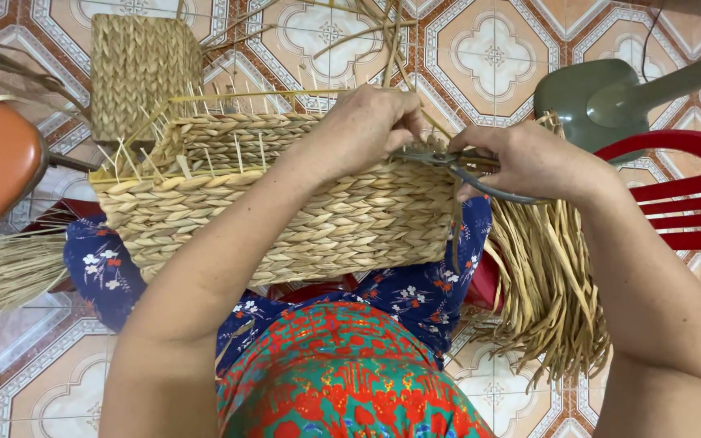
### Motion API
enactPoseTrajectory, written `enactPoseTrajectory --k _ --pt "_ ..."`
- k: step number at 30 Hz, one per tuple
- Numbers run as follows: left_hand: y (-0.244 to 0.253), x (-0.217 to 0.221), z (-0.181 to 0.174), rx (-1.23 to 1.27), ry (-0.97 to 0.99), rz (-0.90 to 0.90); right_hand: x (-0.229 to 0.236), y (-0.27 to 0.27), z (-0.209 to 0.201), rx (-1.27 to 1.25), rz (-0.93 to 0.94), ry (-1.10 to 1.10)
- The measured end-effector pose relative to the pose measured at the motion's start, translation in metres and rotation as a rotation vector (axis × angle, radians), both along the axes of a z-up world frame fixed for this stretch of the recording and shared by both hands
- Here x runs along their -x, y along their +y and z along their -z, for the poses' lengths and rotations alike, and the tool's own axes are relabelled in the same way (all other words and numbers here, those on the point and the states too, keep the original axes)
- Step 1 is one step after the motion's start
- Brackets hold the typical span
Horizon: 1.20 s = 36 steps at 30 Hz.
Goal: The person weaves dried plant fibers around a rectangular frame by hand, tucking the ends into the weave and trimming excess material with shears.
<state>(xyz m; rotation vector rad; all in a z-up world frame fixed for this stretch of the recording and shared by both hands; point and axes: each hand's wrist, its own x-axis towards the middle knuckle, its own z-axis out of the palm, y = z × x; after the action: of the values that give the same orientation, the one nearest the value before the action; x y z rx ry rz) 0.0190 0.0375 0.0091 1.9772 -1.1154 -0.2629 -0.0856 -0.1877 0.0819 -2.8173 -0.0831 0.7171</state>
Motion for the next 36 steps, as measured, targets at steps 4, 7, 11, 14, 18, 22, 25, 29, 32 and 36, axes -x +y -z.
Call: enactPoseTrajectory --k 4,7,11,14,18,22,25,29,32,36 --pt "0.0 -0.007 0.006 0.02 -0.086 -0.013 0.006 -0.009 0.009 -0.107 -0.129 -0.158" --pt "0.016 -0.014 -0.006 -0.044 -0.051 -0.117 0.007 -0.006 0.004 -0.036 -0.079 -0.136" --pt "0.051 -0.02 -0.032 -0.14 -0.096 -0.198 0.006 -0.011 -0.001 -0.086 -0.019 -0.092" --pt "0.064 -0.021 -0.032 -0.301 -0.035 -0.16 0.001 0.005 -0.009 -0.101 -0.059 -0.077" --pt "0.068 -0.02 -0.015 -0.305 0.075 -0.073 -0.011 0.026 -0.01 -0.011 -0.15 -0.086" --pt "0.063 -0.015 -0.014 -0.273 0.104 -0.086 -0.018 0.043 -0.013 0.047 -0.137 -0.019" --pt "0.059 -0.015 -0.013 -0.193 0.072 -0.078 -0.022 0.045 -0.014 0.088 -0.08 0.033" --pt "0.058 -0.014 -0.014 -0.171 0.017 -0.037 -0.022 0.039 -0.003 0.001 -0.125 -0.019" --pt "0.058 -0.013 -0.013 -0.159 0.019 -0.024 -0.019 0.038 0.003 -0.031 -0.129 -0.048" --pt "0.057 -0.016 -0.009 -0.19 -0.027 -0.108 -0.016 0.038 0.012 -0.06 -0.14 -0.071"
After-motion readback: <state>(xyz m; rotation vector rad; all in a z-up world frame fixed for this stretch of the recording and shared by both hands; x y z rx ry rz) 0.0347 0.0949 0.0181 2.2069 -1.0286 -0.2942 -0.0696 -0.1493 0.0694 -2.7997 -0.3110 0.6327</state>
